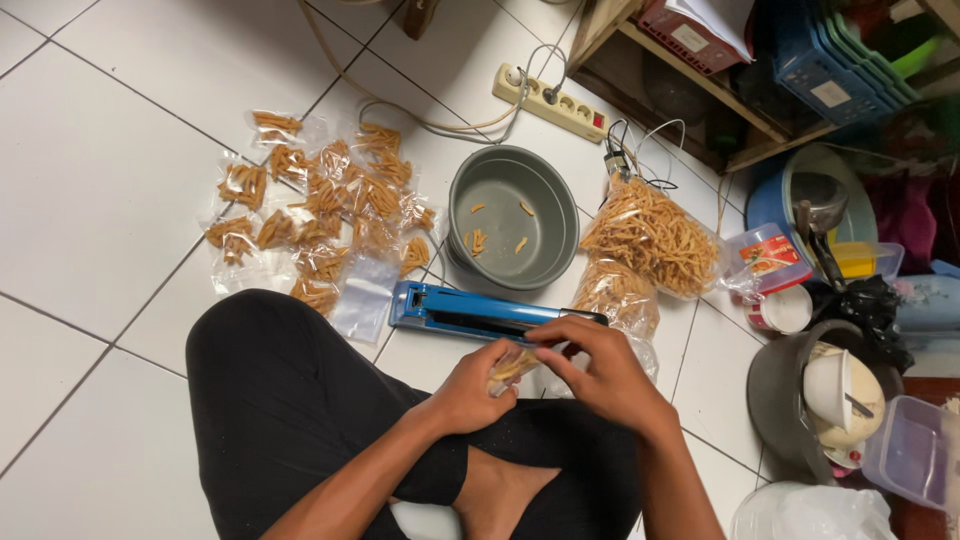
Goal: The person picks up snack pieces from a bowl by hand, places them into small plastic bags, and seals each bag using a manual heat-sealing machine.
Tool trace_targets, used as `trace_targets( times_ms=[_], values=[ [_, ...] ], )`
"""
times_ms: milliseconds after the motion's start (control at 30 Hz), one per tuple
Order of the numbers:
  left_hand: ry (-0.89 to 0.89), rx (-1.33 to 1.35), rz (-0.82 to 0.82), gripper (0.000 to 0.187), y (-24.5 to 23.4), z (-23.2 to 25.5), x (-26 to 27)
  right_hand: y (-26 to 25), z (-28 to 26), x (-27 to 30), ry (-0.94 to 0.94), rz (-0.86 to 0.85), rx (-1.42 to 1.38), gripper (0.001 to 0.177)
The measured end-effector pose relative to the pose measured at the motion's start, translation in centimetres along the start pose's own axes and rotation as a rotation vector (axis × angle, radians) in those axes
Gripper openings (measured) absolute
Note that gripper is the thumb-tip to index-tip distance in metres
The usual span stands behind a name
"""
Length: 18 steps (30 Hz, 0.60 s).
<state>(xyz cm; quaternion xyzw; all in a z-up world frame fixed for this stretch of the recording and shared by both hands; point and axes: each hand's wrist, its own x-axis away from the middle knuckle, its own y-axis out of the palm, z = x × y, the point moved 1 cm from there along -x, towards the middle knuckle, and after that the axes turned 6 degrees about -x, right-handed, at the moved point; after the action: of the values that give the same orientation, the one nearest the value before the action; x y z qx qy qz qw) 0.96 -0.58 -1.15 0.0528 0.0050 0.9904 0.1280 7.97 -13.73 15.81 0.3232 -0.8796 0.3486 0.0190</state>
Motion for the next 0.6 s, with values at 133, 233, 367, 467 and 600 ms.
trace_targets(
  times_ms=[133,233,367,467,600],
  values=[
    [0.044,0.094,0.018,0.037,0.0,0.7,0.4,1.1,1.4,2.2,-0.098,0.201,0.097,0.017],
    [-0.02,0.284,-0.075,0.027,0.0,0.9,0.3,1.9,1.7,3.1,0.036,0.184,0.056,0.028],
    [0.051,0.288,-0.097,0.018,0.1,1.0,0.3,3.3,2.5,3.6,0.053,0.04,-0.01,0.036],
    [0.043,0.29,-0.135,0.024,-0.2,1.2,0.5,3.7,3.3,3.7,-0.001,0.06,-0.079,0.035],
    [0.005,0.458,-0.269,0.031,0.1,0.6,0.3,3.7,3.9,3.5,0.107,-0.011,-0.061,0.041]
  ],
)
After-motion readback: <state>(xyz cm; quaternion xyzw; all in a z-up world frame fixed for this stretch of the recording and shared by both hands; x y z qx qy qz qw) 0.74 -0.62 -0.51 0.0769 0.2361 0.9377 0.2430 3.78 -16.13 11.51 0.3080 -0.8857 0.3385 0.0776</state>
